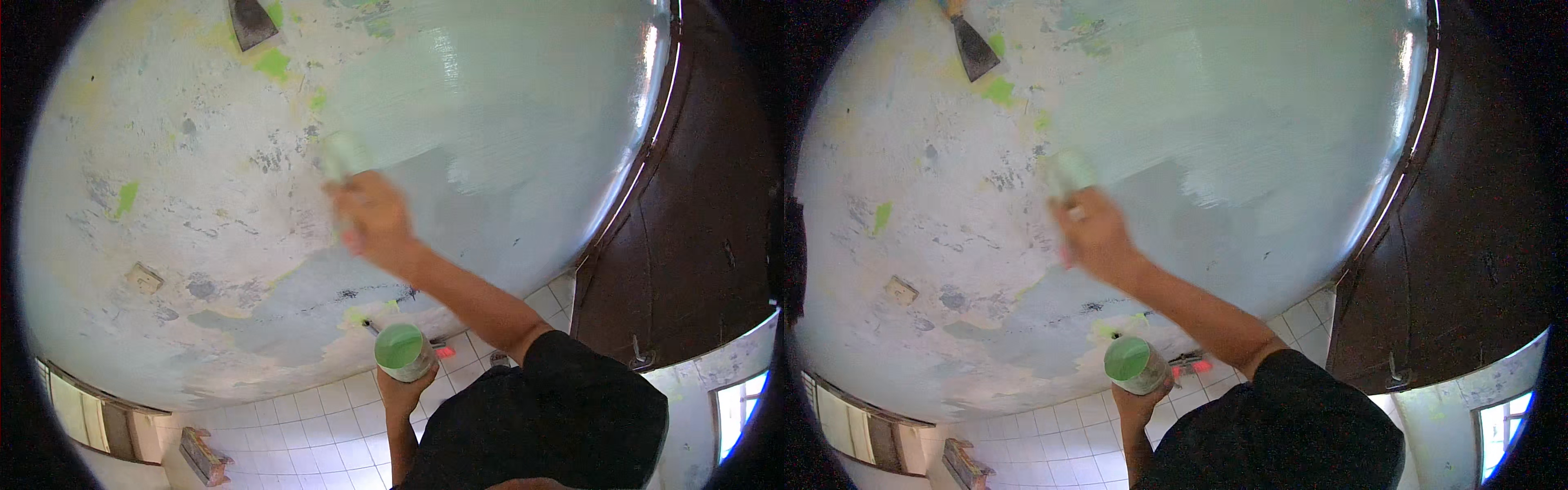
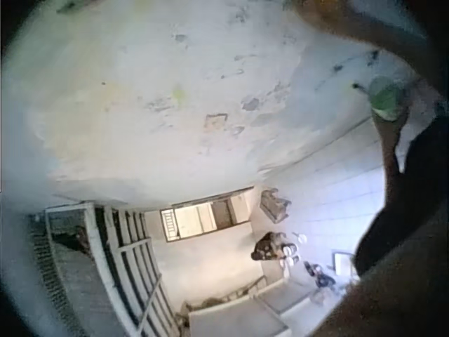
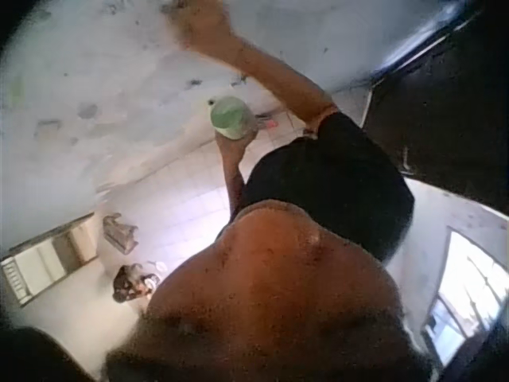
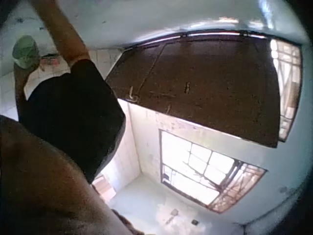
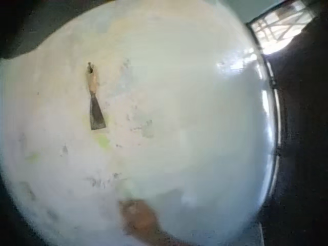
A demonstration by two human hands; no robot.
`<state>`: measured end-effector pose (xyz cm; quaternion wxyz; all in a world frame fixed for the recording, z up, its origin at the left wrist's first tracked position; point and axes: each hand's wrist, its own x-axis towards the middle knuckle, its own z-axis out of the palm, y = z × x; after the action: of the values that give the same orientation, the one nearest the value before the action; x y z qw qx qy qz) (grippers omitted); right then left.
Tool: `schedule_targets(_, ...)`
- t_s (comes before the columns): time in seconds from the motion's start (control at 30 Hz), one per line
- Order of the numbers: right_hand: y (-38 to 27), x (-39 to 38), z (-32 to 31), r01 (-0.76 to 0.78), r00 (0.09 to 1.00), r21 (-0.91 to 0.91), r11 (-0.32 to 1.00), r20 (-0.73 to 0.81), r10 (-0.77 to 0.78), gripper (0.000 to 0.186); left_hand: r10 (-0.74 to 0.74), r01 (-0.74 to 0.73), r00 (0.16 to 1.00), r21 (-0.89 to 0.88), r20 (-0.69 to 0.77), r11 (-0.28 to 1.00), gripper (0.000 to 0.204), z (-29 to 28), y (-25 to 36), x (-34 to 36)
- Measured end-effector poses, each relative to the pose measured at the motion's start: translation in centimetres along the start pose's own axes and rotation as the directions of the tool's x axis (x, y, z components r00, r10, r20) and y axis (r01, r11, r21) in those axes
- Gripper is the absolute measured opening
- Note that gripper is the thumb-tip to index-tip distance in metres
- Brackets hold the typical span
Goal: The person paints a ceiling using a brush, dipping it into a container of green paint and applying it to various sections of the surface.
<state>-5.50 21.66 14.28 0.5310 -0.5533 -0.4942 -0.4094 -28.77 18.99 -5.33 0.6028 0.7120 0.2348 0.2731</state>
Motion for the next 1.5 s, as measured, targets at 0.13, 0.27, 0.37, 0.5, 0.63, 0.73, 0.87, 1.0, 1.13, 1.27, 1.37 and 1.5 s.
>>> schedule_targets(0.13, -3.5, 0.6, 4.2, 0.002, 0.997, 0.320, 0.948, 0.073, -0.027, 0.033, -0.016, 0.017, 1.000, 0.052, -0.024, 0.998, 0.071, 0.3, 2.2, -0.3)
schedule_targets(0.27, 1.4, 1.3, 0.0, -0.070, 0.991, 0.281, 0.957, -0.091, 0.100, 0.013, -0.023, 0.021, 0.999, 0.060, 0.035, 0.998, 0.070, -0.1, 1.0, 0.1)
schedule_targets(0.37, 8.6, 1.1, -8.7, -0.285, 0.933, 0.119, 0.951, -0.192, 0.304, 0.005, 0.004, -0.004, 0.999, -0.006, 0.032, 1.000, 0.070, 0.1, 0.9, 0.5)
schedule_targets(0.5, 17.2, 1.9, -21.2, -0.367, 0.846, -0.118, 0.923, -0.455, 0.278, 0.010, 0.030, -0.030, 0.998, -0.003, 0.062, 1.000, 0.068, 0.3, 0.5, 1.4)
schedule_targets(0.63, 18.7, 1.4, -23.8, -0.419, 0.785, -0.167, 0.893, -0.562, 0.263, 0.011, 0.044, -0.040, 0.996, -0.061, 0.073, 0.997, 0.067, 0.9, 1.3, 1.8)
schedule_targets(0.73, 14.1, -1.2, -15.6, -0.386, 0.868, -0.265, 0.883, -0.429, 0.251, 0.010, 0.104, -0.109, 0.992, 0.064, 0.075, 0.992, 0.069, 0.4, 1.2, 1.4)
schedule_targets(0.87, 6.2, -7.1, -0.4, -0.581, 0.811, -0.258, 0.772, -0.105, 0.575, 0.019, -0.009, 0.007, 0.999, 0.030, 0.041, 1.000, 0.073, -0.1, 0.2, 0.2)
schedule_targets(1.0, -1.8, -5.9, 3.1, -0.001, 0.997, 0.104, 0.995, 0.078, -0.007, 0.032, -0.065, 0.061, 0.992, -0.038, -0.105, 0.997, 0.073, -1.5, 0.6, -1.6)
schedule_targets(1.13, 0.7, -6.4, 2.7, 0.018, 1.000, 0.271, 0.962, 0.008, -0.021, 0.029, -0.054, 0.045, 0.981, -0.052, -0.186, 0.998, 0.076, -2.3, 1.1, -1.9)
schedule_targets(1.27, 7.1, -6.1, -5.4, -0.105, 0.987, 0.015, 0.994, -0.119, 0.106, 0.010, -0.059, 0.052, 0.983, -0.046, -0.175, 0.998, 0.075, -3.0, 1.0, -1.6)
schedule_targets(1.37, 11.9, -6.6, -11.6, -0.262, 0.936, -0.194, 0.945, -0.290, 0.200, 0.020, -0.046, 0.038, 0.990, -0.062, -0.132, 0.997, 0.074, -3.1, 0.1, -1.5)
schedule_targets(1.5, 12.1, -6.3, -13.8, -0.288, 0.873, -0.335, 0.897, -0.476, 0.102, 0.006, -0.030, 0.021, 0.990, -0.068, -0.139, 0.998, 0.071, -2.9, 0.0, -1.4)
